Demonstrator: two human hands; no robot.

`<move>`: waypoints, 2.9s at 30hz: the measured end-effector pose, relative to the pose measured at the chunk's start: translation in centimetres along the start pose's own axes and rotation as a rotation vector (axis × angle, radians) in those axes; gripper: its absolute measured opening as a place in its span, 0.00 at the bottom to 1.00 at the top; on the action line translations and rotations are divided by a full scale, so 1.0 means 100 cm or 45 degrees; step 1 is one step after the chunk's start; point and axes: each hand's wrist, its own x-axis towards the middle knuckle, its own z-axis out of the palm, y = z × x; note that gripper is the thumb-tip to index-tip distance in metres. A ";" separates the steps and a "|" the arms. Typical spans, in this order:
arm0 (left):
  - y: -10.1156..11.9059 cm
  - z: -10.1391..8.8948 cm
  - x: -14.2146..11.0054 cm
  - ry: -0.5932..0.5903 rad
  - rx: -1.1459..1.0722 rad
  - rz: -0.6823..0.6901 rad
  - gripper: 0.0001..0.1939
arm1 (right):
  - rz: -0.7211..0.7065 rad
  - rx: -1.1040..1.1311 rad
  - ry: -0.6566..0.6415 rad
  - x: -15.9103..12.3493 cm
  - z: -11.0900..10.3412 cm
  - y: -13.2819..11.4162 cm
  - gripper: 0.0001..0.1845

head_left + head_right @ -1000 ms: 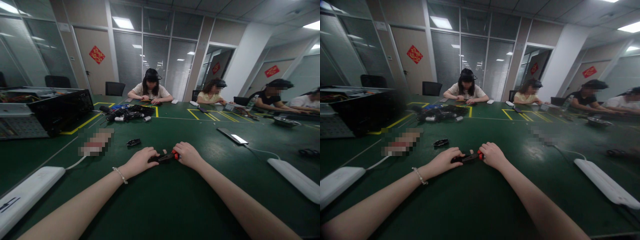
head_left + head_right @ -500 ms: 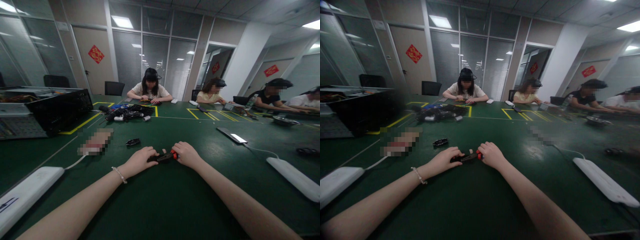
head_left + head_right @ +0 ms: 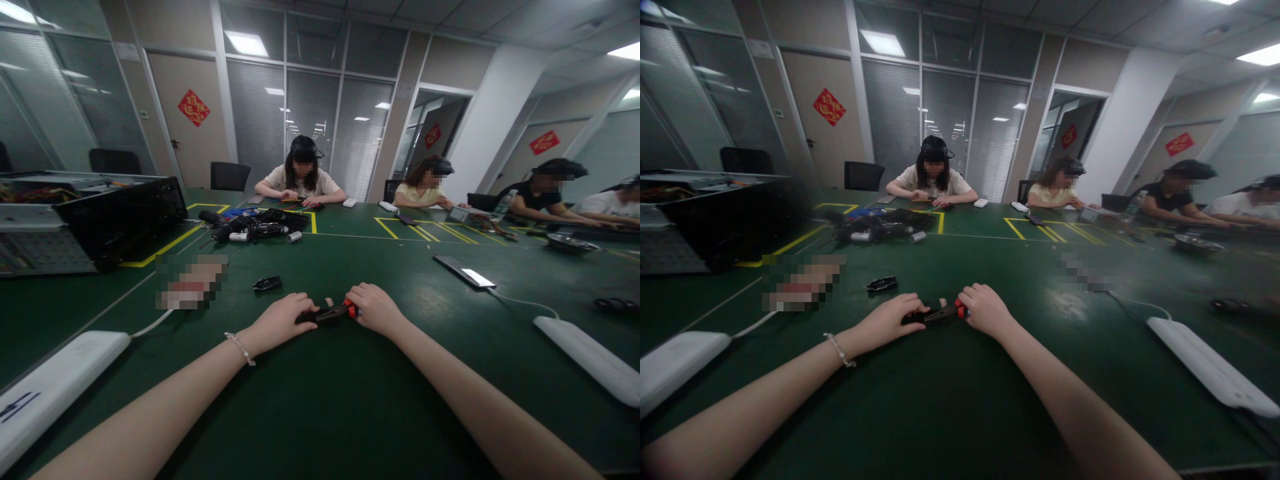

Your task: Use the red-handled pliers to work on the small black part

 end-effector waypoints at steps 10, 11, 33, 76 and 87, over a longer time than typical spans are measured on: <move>-0.001 0.000 0.000 0.005 0.012 0.007 0.10 | -0.009 -0.002 -0.005 0.001 -0.002 -0.003 0.12; -0.002 0.000 0.000 0.004 0.011 0.008 0.11 | -0.005 -0.007 -0.003 0.001 -0.002 -0.003 0.12; 0.000 -0.001 0.000 -0.019 -0.013 -0.023 0.11 | -0.002 0.009 -0.006 0.001 -0.004 -0.003 0.12; -0.002 0.000 0.001 -0.003 0.021 0.009 0.11 | -0.017 -0.025 -0.020 0.002 -0.004 -0.002 0.12; -0.001 -0.001 0.000 -0.010 0.008 0.003 0.11 | -0.002 -0.039 -0.027 0.001 -0.002 -0.001 0.12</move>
